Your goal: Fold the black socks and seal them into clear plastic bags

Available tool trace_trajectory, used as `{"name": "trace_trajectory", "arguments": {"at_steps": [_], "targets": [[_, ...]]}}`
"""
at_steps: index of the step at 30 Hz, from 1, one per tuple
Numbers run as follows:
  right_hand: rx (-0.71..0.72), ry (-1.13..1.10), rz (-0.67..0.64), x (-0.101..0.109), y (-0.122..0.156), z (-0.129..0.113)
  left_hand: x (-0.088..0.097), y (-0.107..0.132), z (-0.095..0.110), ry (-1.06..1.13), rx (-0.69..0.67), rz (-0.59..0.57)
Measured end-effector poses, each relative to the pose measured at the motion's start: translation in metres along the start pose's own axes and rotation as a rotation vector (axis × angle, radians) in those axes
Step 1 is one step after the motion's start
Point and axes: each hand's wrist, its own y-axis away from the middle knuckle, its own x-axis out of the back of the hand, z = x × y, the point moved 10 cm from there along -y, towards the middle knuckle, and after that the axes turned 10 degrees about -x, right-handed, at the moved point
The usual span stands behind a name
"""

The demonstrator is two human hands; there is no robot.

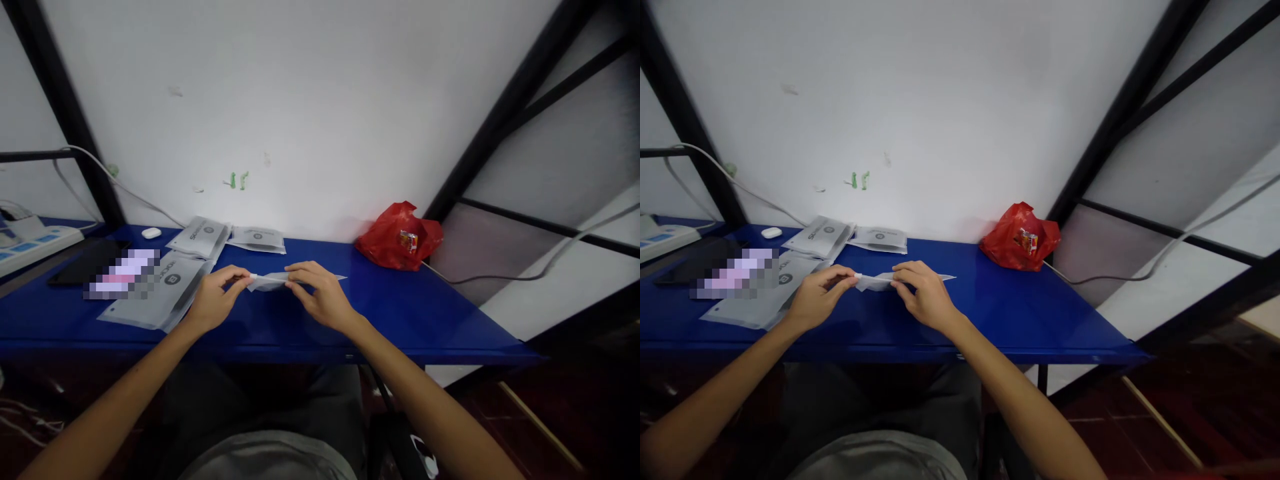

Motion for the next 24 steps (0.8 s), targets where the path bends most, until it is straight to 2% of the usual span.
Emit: {"name": "trace_trajectory", "arguments": {"at_steps": [4, 8, 13, 19, 24], "targets": [[-0.039, 0.051, -0.053, -0.003, -0.001, 0.000, -0.002, 0.000, 0.015, -0.115, -0.068, -0.017], [-0.035, 0.052, -0.084, -0.007, -0.006, -0.012, -0.009, 0.000, 0.033, -0.209, -0.145, -0.025], [-0.015, 0.004, -0.146, -0.014, -0.014, -0.022, -0.020, -0.001, 0.052, -0.201, -0.225, -0.057], [0.010, -0.033, -0.206, -0.013, -0.014, -0.028, -0.028, 0.001, 0.058, -0.214, -0.248, -0.121], [0.068, 0.022, -0.185, -0.013, -0.006, -0.031, -0.028, 0.004, 0.062, -0.305, -0.307, -0.119]]}}
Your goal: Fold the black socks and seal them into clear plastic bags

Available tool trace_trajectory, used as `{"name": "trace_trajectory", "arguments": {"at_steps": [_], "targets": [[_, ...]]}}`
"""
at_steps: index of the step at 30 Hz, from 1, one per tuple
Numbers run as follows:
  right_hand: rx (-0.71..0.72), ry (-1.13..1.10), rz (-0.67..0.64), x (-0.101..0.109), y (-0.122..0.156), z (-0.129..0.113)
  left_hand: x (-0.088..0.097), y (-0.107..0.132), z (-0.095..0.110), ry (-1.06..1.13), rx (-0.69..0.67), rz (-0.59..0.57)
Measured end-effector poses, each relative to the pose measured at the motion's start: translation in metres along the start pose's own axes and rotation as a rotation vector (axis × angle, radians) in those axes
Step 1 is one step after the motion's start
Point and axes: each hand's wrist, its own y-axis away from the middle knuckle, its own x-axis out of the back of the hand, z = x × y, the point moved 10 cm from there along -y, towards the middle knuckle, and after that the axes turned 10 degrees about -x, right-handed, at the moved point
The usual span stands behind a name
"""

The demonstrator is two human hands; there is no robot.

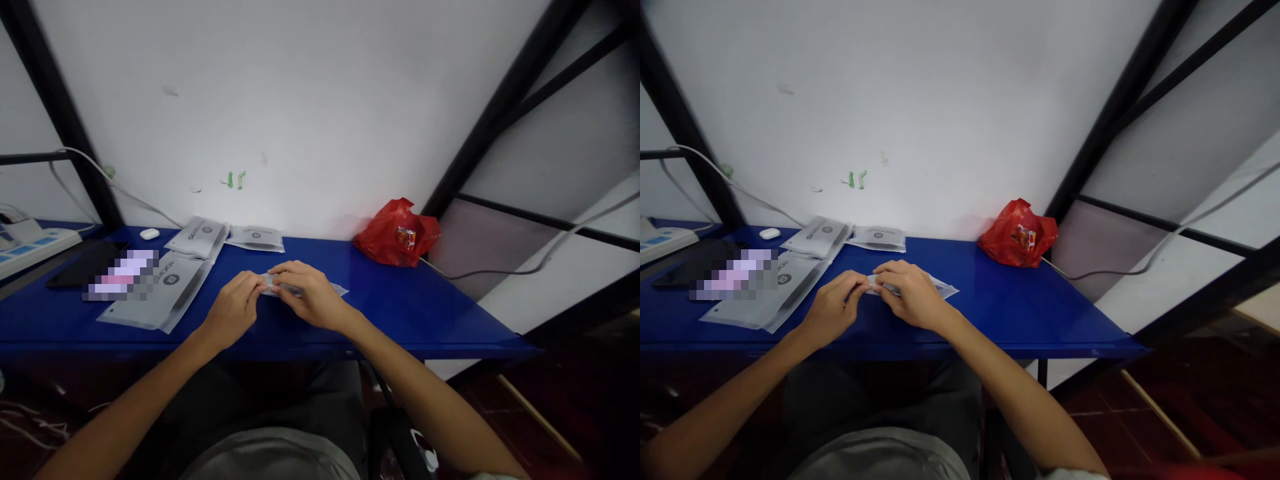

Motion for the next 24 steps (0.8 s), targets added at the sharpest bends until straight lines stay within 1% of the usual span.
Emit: {"name": "trace_trajectory", "arguments": {"at_steps": [2, 8, 10, 12, 14, 16, 19, 21, 24], "targets": [[-0.002, 0.041, 0.011, 0.000, 0.004, 0.004, 0.004, 0.001, -0.004, -0.019, 0.014, 0.012], [-0.035, 0.221, 0.036, 0.009, 0.012, 0.023, 0.023, 0.012, -0.032, -0.049, 0.167, 0.088], [-0.042, 0.274, 0.035, 0.012, 0.013, 0.025, 0.023, 0.015, -0.037, -0.029, 0.191, 0.068], [-0.046, 0.312, 0.034, 0.013, 0.013, 0.024, 0.019, 0.016, -0.039, -0.004, 0.192, 0.018], [-0.040, 0.334, 0.035, 0.013, 0.013, 0.020, 0.016, 0.014, -0.034, 0.004, 0.142, -0.031], [-0.031, 0.343, 0.039, 0.012, 0.013, 0.015, 0.012, 0.010, -0.021, -0.011, 0.036, -0.072], [-0.035, 0.337, 0.046, 0.010, 0.013, 0.009, 0.006, 0.004, -0.002, -0.093, -0.115, -0.118], [-0.040, 0.333, 0.046, 0.007, 0.012, 0.006, 0.003, 0.002, 0.003, -0.166, -0.152, -0.128], [-0.016, 0.329, 0.031, 0.000, 0.011, 0.003, 0.000, 0.001, 0.007, -0.231, -0.169, -0.128]]}}
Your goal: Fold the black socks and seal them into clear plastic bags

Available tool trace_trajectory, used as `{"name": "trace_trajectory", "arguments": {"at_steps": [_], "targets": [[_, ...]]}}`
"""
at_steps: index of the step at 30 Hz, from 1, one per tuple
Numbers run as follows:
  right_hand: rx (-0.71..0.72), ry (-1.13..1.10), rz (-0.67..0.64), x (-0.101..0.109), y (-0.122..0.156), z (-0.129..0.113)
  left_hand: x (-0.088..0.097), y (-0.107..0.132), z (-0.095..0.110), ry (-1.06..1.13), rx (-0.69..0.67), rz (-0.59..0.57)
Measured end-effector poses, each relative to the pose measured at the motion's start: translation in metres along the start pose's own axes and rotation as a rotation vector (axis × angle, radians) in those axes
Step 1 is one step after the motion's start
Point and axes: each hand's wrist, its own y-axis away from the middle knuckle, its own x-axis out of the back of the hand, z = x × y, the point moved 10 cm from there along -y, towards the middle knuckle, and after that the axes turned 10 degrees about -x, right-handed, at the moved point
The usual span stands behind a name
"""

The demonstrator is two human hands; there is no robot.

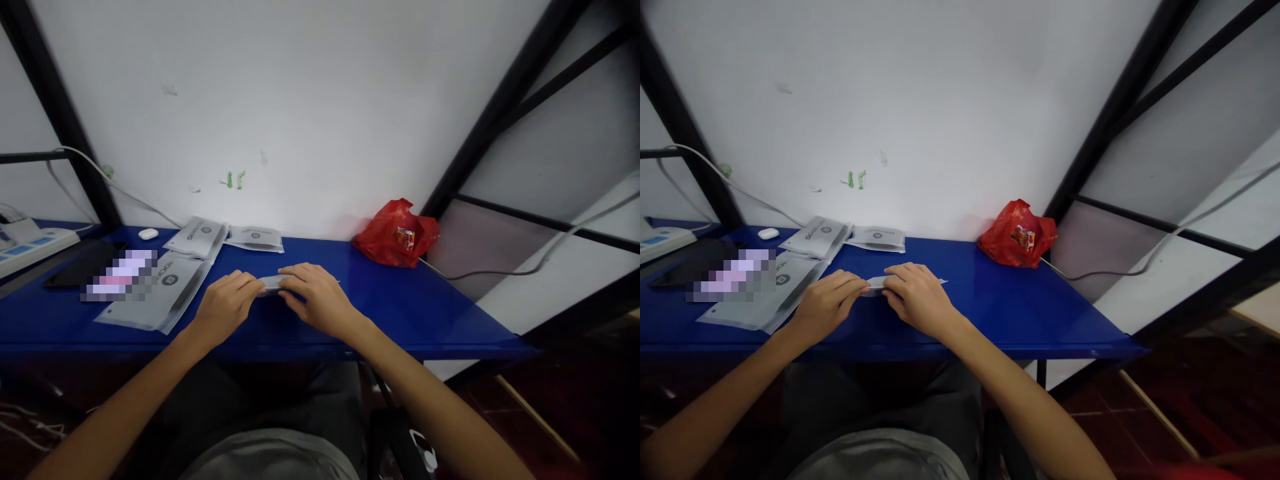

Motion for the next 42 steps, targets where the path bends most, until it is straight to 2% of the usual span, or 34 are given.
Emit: {"name": "trace_trajectory", "arguments": {"at_steps": [5, 8, 15, 18, 22, 25, 29, 32, 35, 42], "targets": [[0.036, 0.003, 0.009, -0.003, 0.000, 0.000, 0.002, 0.000, 0.003, -0.050, -0.031, 0.025], [0.032, 0.027, 0.013, -0.001, 0.004, 0.007, 0.004, 0.004, -0.004, -0.049, -0.030, 0.024], [-0.080, 0.146, 0.075, 0.001, 0.010, 0.054, 0.009, 0.020, -0.039, -0.031, 0.047, 0.026], [-0.205, 0.182, 0.065, -0.011, 0.005, 0.079, 0.000, 0.018, -0.045, 0.077, 0.119, -0.080], [-0.437, 0.191, -0.037, -0.033, 0.006, 0.110, -0.023, 0.019, -0.045, 0.351, 0.266, -0.277], [-0.527, 0.128, -0.063, -0.043, 0.016, 0.114, -0.040, 0.026, -0.052, 0.383, 0.362, -0.353], [-0.548, 0.072, -0.082, -0.056, 0.027, 0.106, -0.062, 0.035, -0.061, 0.276, 0.406, -0.416], [-0.555, 0.072, -0.119, -0.067, 0.030, 0.104, -0.069, 0.039, -0.062, 0.256, 0.417, -0.435], [-0.605, 0.065, -0.125, -0.070, 0.030, 0.109, -0.067, 0.040, -0.066, 0.243, 0.453, -0.408], [-0.781, 0.039, -0.202, -0.076, 0.025, 0.136, -0.063, 0.051, -0.080, 0.208, 0.574, -0.357]]}}
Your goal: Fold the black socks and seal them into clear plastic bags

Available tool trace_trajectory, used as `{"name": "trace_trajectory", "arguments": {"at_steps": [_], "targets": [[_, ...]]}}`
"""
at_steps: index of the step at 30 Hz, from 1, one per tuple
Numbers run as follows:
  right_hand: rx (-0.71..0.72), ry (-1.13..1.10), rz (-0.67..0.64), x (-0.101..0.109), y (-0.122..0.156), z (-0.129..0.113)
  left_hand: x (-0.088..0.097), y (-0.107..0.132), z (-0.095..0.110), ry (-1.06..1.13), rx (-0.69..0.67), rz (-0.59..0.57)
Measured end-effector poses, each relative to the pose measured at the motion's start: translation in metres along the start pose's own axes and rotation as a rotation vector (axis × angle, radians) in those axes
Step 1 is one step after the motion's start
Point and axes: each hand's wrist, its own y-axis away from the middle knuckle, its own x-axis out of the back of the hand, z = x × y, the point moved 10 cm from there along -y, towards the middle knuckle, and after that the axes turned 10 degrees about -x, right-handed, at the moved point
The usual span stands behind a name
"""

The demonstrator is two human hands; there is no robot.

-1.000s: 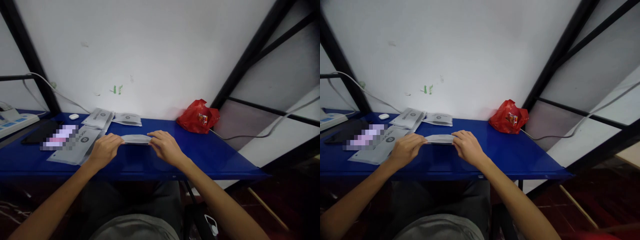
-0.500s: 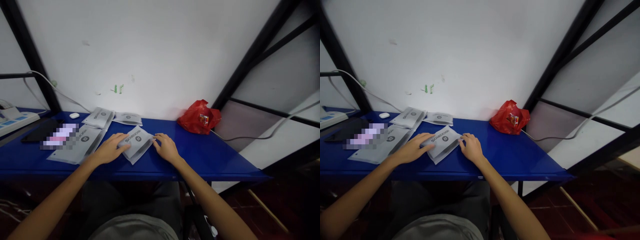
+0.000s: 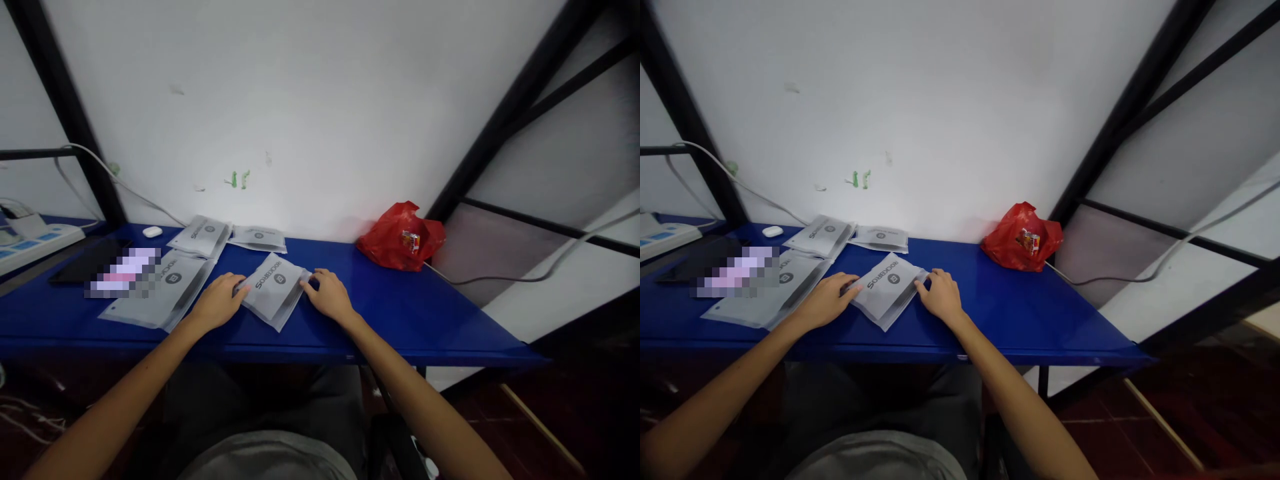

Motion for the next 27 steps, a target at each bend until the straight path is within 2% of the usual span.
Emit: {"name": "trace_trajectory", "arguments": {"at_steps": [5, 9, 13, 22, 27], "targets": [[-0.009, -0.010, -0.082, -0.011, -0.029, 0.009, 0.003, 0.008, -0.009, -0.058, 0.107, -0.043], [-0.024, -0.062, -0.073, -0.013, -0.041, 0.014, 0.007, 0.013, -0.012, -0.040, 0.139, -0.020], [-0.049, -0.096, -0.083, -0.014, -0.043, 0.015, 0.009, 0.016, -0.011, -0.030, 0.146, 0.010], [0.006, -0.113, -0.065, -0.006, -0.040, 0.001, 0.016, 0.024, -0.004, -0.018, 0.094, 0.070], [-0.043, -0.080, -0.103, -0.009, -0.039, 0.001, 0.019, 0.029, -0.004, -0.017, 0.116, 0.087]]}}
